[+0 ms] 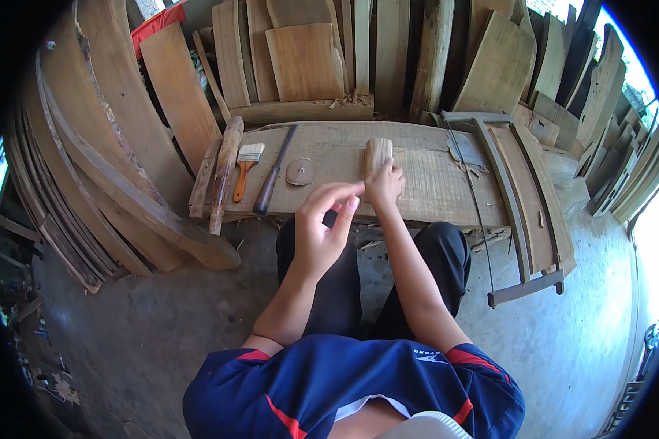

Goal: The person sands a piece of wood with sandpaper, sweeps away wood dust with a brush, carves the wood using a chisel and a wooden mallet, and then sands and brushes the wood piece again.

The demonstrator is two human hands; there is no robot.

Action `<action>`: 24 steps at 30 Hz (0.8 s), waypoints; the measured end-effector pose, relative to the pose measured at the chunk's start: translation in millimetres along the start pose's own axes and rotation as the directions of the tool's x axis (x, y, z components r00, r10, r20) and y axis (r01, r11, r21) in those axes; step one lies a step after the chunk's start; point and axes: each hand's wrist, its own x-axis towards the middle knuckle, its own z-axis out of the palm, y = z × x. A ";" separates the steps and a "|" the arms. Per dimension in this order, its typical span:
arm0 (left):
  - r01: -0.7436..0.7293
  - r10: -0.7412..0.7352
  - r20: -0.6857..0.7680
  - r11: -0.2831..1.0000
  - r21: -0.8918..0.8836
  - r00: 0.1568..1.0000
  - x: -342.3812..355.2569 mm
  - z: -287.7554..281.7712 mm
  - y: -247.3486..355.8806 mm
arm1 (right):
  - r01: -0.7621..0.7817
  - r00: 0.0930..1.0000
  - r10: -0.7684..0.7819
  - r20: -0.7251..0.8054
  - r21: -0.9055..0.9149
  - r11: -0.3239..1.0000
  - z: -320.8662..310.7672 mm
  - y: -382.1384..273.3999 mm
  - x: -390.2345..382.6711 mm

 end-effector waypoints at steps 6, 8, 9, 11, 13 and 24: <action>-0.166 0.142 -0.257 0.983 -0.073 0.956 6.3 -26.8 35.5 | 0.090 0.994 -0.083 0.074 -0.089 0.992 3.8 17.2 -0.2; -0.468 0.460 -0.375 0.880 0.075 0.805 26.7 -64.7 73.5 | 0.110 0.990 -0.104 0.101 -0.062 0.992 1.3 20.6 -4.3; -0.580 0.574 -0.413 0.805 0.125 0.707 41.0 -76.7 94.8 | 0.110 0.991 -0.104 0.084 -0.074 0.991 0.7 27.0 -2.6; -0.870 0.824 -0.299 0.406 -0.279 0.481 57.7 -95.2 151.2 | 0.151 0.985 -0.145 0.092 -0.061 0.987 3.8 20.4 -4.1; -0.869 0.817 -0.308 0.423 -0.255 0.488 65.5 -115.2 144.9 | 0.102 0.991 -0.097 0.090 -0.053 0.993 3.3 24.4 -2.9; -0.830 0.787 -0.265 0.515 -0.214 0.557 76.9 -186.9 140.9 | 0.110 0.991 -0.108 0.080 -0.022 0.994 3.8 31.4 -1.9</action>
